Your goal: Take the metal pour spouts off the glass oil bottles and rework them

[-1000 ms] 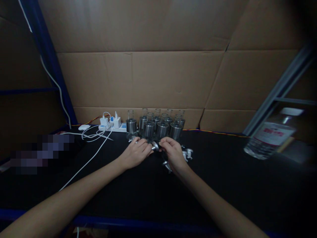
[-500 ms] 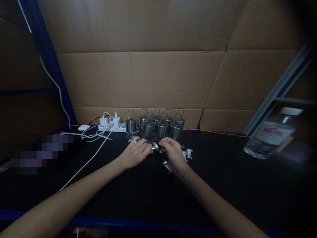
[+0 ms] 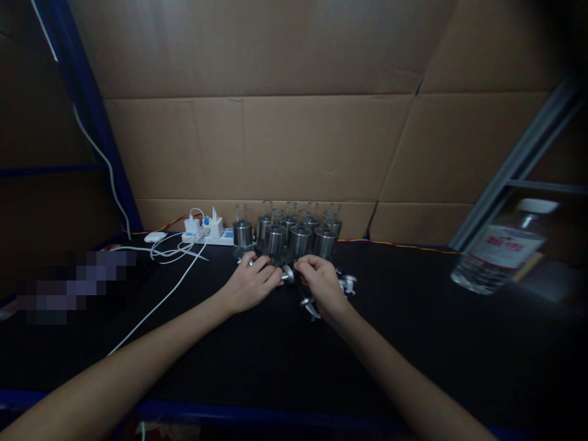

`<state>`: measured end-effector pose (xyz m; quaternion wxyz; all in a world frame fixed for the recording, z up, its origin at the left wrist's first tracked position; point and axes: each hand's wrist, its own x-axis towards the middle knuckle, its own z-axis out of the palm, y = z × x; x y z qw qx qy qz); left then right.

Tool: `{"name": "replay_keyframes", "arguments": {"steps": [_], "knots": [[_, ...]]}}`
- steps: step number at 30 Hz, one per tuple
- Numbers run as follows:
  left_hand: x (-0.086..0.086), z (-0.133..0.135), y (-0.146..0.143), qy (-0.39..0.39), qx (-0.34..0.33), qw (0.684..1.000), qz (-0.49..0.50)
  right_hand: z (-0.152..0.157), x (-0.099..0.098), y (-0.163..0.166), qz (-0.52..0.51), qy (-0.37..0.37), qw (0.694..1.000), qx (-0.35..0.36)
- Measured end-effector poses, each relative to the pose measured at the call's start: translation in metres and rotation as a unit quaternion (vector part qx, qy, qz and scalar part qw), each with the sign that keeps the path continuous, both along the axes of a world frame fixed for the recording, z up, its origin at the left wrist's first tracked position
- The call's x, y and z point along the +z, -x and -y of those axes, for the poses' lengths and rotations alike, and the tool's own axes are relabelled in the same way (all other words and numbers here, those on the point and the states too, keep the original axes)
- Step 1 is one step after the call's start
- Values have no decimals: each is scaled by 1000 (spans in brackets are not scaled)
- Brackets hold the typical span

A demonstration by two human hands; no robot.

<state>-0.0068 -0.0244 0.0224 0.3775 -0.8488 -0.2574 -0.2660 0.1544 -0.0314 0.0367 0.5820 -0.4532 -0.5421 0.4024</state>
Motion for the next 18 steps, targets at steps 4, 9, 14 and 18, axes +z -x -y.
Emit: {"name": "replay_keyframes", "arguments": {"steps": [4,9,14,18], "knots": [[0,-1,0,5,-1,1000,0,-1,1,0,5,0,1000,0],[-2,0,0,16,5,1000,4,2,3,-1,14,4,1000,-4],[-1,0,-1,22,8,1000,5,2,2,0,18,10,1000,-11],[-1,0,0,25,11,1000,4,2,4,-1,11,19,1000,-11]]}}
